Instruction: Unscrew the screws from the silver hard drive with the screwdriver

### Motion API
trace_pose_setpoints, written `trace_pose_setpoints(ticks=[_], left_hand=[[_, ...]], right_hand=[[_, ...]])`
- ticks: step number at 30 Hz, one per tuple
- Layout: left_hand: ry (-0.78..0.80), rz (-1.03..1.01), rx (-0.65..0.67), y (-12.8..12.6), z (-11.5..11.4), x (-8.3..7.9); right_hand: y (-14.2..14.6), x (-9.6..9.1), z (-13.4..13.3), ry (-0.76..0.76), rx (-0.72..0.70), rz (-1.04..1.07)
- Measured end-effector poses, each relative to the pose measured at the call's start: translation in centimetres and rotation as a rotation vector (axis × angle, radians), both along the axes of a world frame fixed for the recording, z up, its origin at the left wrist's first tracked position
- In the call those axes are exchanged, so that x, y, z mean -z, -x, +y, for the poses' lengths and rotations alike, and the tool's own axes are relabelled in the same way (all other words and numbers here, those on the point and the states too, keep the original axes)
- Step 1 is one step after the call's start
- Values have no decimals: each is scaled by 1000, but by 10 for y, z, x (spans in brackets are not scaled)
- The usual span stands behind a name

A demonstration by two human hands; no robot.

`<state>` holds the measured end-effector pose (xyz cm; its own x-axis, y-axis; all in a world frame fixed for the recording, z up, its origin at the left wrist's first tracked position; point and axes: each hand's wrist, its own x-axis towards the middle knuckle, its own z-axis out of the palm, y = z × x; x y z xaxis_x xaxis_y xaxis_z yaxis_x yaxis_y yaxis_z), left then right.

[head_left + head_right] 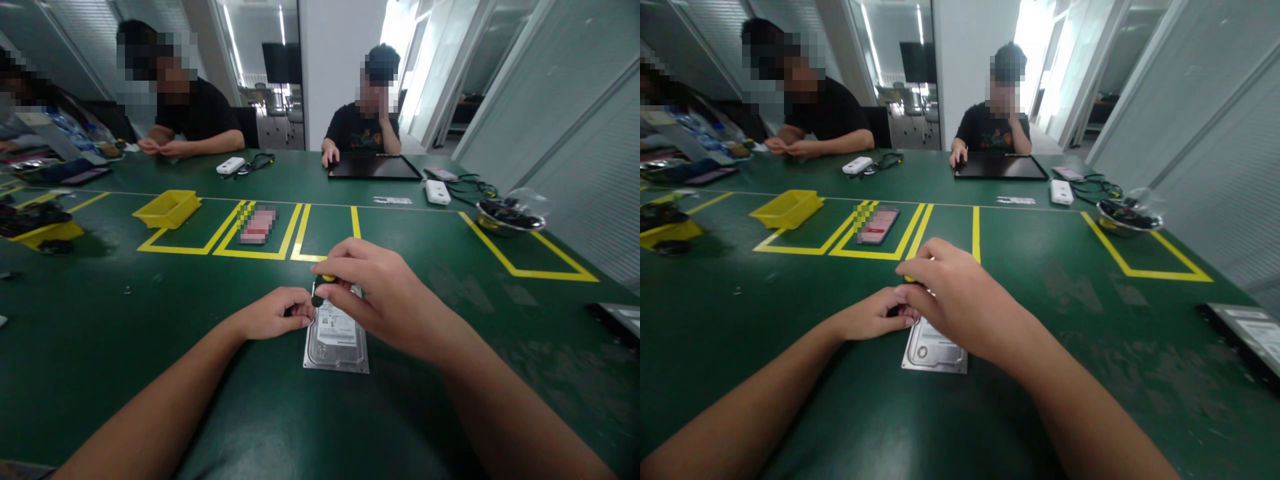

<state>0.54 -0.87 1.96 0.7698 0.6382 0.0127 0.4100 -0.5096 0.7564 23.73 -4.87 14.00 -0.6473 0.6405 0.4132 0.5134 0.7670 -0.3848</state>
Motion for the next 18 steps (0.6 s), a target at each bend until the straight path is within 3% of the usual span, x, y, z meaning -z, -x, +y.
trace_pose_setpoints(ticks=[6,18], left_hand=[[-29,-24,-7,0,0,1],[-9,-13,-16,0,0,1]], right_hand=[[2,0,0,-51,20,27],[-2,-1,0,-14,17,94]])
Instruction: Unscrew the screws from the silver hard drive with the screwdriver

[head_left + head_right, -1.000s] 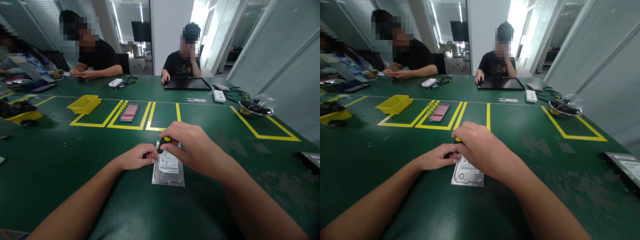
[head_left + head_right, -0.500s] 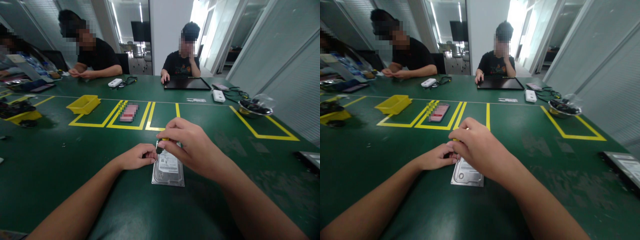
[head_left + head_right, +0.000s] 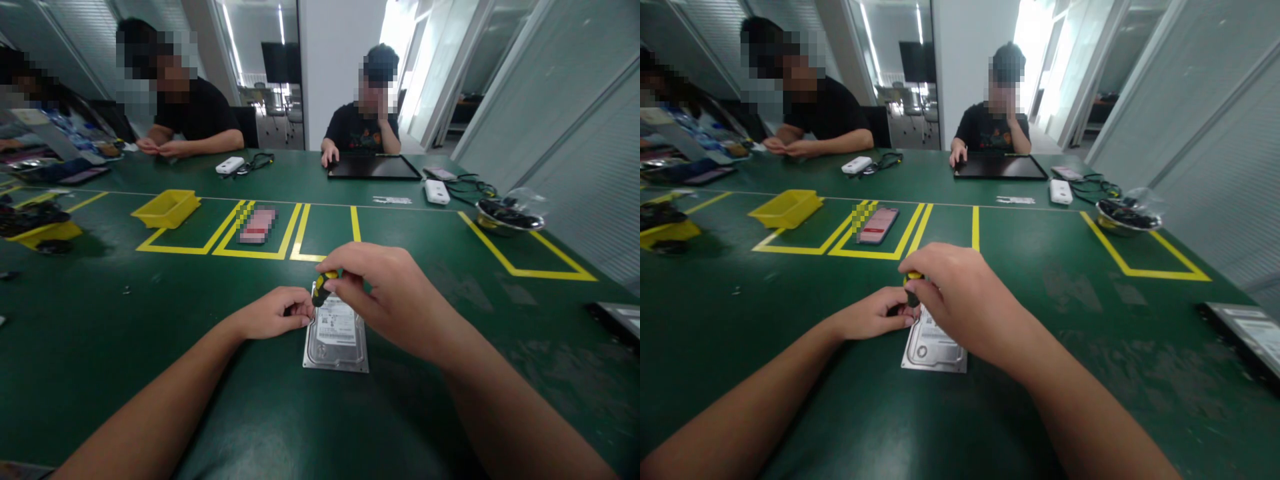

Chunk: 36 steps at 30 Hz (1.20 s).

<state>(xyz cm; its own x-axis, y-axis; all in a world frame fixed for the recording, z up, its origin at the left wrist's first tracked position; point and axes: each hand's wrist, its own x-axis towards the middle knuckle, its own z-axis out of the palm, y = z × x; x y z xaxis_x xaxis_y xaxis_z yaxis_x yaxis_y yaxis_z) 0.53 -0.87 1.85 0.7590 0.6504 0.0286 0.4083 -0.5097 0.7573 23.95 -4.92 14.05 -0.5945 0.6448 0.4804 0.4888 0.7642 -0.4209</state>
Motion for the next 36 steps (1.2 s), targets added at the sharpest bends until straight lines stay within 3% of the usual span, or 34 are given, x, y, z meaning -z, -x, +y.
trace_pose_setpoints(ticks=[12,23,36], left_hand=[[42,10,19,2,1,0],[56,-5,0,2,2,1],[83,-51,13,3,2,0]], right_hand=[[5,6,0,51,-12,33],[8,9,2,26,-131,90],[12,15,4,-60,23,94]])
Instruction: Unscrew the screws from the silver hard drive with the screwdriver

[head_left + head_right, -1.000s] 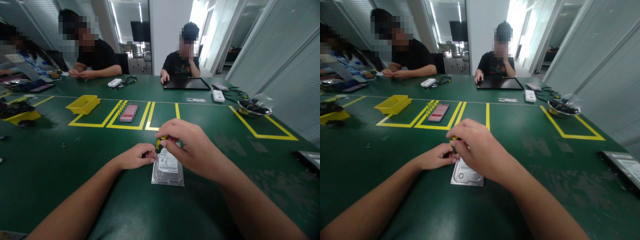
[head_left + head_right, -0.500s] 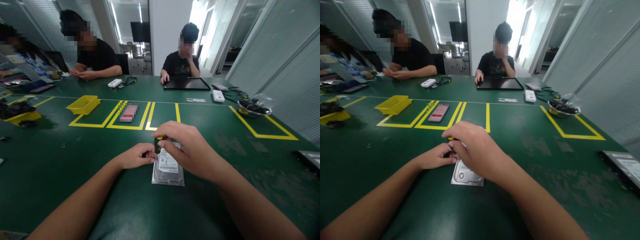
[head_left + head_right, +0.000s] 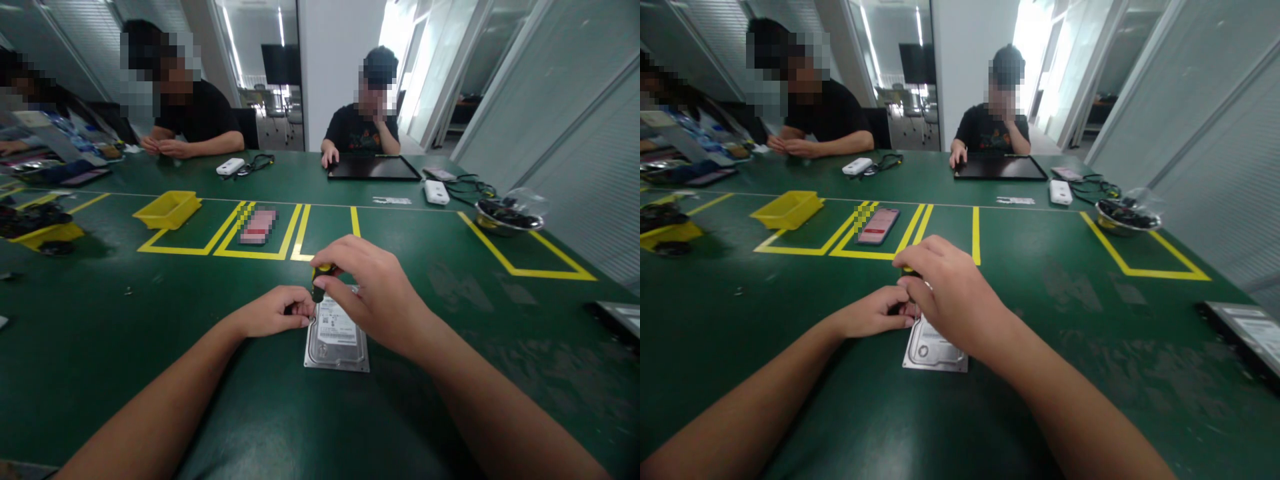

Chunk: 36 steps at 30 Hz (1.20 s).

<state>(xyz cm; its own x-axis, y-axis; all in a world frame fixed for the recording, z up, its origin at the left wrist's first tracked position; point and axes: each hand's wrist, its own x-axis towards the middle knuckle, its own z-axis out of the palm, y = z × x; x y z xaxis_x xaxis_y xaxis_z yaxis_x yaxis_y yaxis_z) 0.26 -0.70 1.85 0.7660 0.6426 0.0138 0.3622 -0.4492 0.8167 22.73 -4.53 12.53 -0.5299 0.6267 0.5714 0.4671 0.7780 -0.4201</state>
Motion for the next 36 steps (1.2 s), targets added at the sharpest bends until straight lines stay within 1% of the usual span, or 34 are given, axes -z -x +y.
trace_pose_setpoints(ticks=[4,11,17,22,25,30,36], left_hand=[[-13,-15,-5,0,0,0],[0,6,4,0,0,0],[-39,27,-7,0,0,2],[-25,16,3,1,0,2],[-22,3,1,0,-1,1],[-56,25,-12,-1,-2,-2],[-28,35,-5,-1,-3,-2]], right_hand=[[-2,1,2,5,14,9],[-2,-2,-1,57,-108,50],[2,1,-2,66,-84,60],[5,2,0,28,-98,45],[5,2,0,13,-133,51],[3,2,0,55,-182,55],[1,0,-2,90,-199,58]])
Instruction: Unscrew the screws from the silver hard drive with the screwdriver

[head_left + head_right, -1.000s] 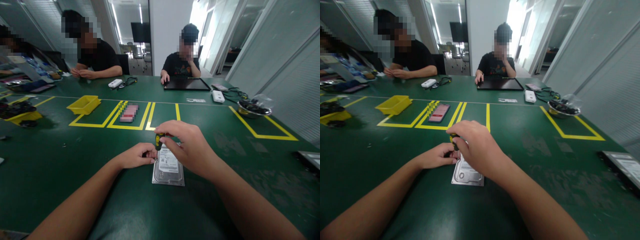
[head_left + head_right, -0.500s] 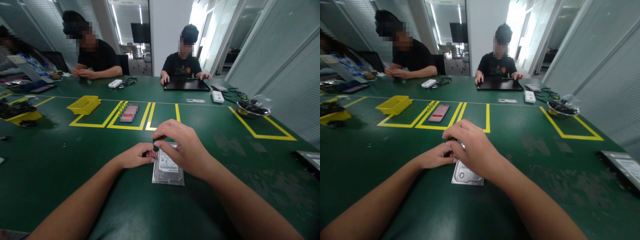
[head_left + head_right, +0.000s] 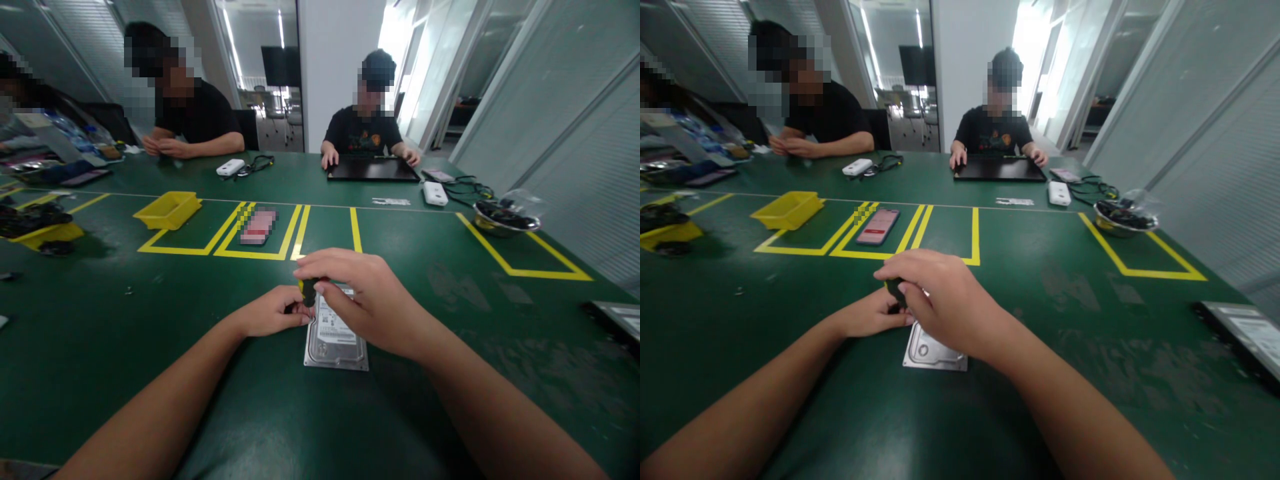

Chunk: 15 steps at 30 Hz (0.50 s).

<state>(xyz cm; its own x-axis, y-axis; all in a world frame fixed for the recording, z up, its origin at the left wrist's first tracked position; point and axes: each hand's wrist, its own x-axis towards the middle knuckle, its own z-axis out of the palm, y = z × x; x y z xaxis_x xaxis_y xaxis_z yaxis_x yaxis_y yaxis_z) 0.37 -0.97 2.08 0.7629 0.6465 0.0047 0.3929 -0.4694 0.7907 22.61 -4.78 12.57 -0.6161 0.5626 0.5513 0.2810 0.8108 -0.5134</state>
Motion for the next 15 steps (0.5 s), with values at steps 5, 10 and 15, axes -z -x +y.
trace_pose_setpoints(ticks=[5,10,15], left_hand=[[10,-6,-9,1,1,1],[-18,3,-23,2,2,2],[25,-2,-15,1,2,3]], right_hand=[[0,-2,-2,-17,64,-6],[0,-1,1,-5,35,16],[0,0,2,23,48,-3]])
